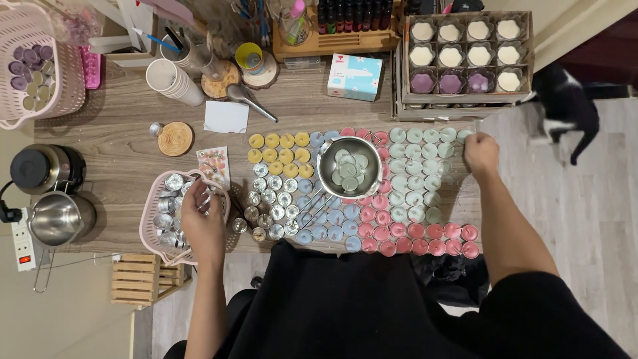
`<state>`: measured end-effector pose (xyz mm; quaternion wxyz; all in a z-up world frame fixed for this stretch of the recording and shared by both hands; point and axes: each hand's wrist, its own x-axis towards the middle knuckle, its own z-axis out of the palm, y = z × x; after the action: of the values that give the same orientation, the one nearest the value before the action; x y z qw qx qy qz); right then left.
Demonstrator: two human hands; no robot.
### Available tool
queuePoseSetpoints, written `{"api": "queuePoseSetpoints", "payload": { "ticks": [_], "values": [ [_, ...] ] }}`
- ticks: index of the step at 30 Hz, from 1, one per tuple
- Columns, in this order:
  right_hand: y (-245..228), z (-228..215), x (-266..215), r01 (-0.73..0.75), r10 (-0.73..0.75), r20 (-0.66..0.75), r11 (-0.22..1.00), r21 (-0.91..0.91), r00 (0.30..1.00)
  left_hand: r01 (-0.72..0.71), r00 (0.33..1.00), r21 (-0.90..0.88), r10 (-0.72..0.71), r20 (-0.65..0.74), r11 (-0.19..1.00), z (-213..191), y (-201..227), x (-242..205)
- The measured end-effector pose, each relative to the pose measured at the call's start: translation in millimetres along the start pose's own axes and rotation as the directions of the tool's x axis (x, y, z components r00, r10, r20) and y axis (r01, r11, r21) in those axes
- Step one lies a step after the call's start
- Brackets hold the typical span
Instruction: The recorder is organizing a large variety of small, colorful tea light candles on a wooden workspace and placing them into a metal pot.
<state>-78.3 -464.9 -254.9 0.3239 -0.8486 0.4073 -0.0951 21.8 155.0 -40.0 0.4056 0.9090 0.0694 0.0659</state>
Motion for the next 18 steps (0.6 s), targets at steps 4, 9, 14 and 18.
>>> {"api": "queuePoseSetpoints", "payload": {
  "ticks": [4, 9, 14, 18],
  "values": [
    [-27.8, -27.1, -9.0, -0.052, 0.048, 0.069, 0.997, 0.060, 0.996, 0.046, 0.999, -0.026, -0.046, 0.024, 0.999, 5.9, 15.5, 2.3],
    [-42.8, -47.6, -15.9, 0.306, -0.293, 0.091, 0.935, -0.181, 0.952, 0.072, 0.995, -0.134, -0.063, 0.072, 0.988, 15.0, 14.1, 2.5],
    [-34.6, -40.3, 0.2, 0.530, -0.479, 0.236, 0.806, -0.265, 0.846, 0.059, 0.996, -0.099, -0.052, 0.077, 0.993, 24.1, 14.2, 1.7],
    [-25.5, -27.4, 19.5, 0.485, -0.376, 0.343, 0.810, -0.329, 0.861, 0.034, 0.995, -0.071, -0.027, 0.097, 0.997, 27.1, 25.6, -0.4]
  ]
}}
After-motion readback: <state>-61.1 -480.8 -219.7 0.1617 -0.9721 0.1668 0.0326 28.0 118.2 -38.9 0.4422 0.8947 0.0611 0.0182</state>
